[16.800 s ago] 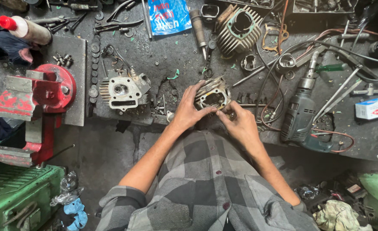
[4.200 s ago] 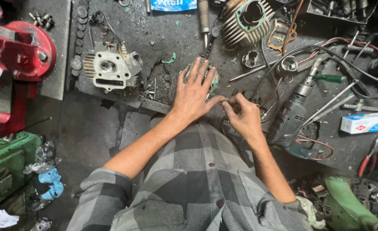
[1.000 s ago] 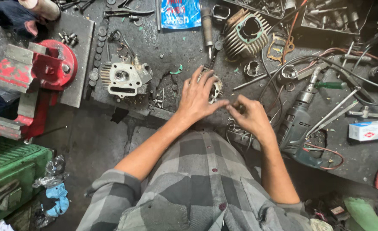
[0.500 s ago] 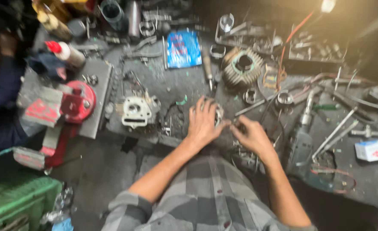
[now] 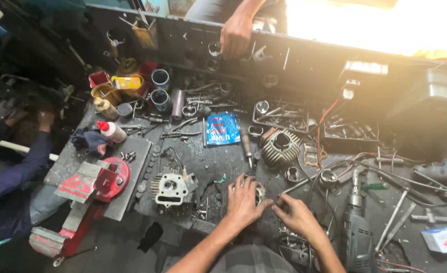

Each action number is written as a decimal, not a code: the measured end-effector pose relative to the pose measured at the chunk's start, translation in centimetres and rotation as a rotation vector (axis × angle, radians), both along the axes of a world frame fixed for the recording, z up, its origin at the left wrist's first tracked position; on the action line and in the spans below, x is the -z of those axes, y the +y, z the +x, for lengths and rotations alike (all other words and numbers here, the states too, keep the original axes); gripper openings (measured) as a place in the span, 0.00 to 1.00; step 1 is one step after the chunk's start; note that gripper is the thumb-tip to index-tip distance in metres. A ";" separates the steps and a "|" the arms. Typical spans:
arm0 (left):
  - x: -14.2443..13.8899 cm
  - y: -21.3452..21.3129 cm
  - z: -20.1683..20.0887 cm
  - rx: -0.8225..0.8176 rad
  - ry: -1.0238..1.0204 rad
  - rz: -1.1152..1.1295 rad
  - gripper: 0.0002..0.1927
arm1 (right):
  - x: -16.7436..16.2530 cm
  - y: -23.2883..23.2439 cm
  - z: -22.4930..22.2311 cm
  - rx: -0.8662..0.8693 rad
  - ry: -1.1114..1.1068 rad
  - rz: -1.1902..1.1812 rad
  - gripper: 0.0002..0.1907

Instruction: The person handles a small engine cylinder and piston at a cluttered workbench, fitting a piston ring or gasket around the piston and pressing parts together by hand. They briefly carry a cloth bag across the workshop and return to continue fitting the components.

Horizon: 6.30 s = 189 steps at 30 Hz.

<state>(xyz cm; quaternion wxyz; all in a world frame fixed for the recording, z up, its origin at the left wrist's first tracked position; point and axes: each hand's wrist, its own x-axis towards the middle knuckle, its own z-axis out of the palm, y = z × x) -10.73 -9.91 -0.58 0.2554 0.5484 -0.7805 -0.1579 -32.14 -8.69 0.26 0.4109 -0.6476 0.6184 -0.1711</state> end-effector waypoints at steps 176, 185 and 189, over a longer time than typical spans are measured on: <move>4.2 6.4 5.7 -0.055 0.430 0.873 0.55 | 1.9 6.0 -2.3 0.416 -0.475 -0.123 0.15; 4.8 6.4 6.0 -0.003 0.381 0.826 0.55 | -3.9 5.4 0.4 0.156 0.167 -0.031 0.11; 4.7 6.2 6.1 0.010 0.352 0.844 0.54 | -4.6 4.3 0.8 0.136 0.165 0.039 0.14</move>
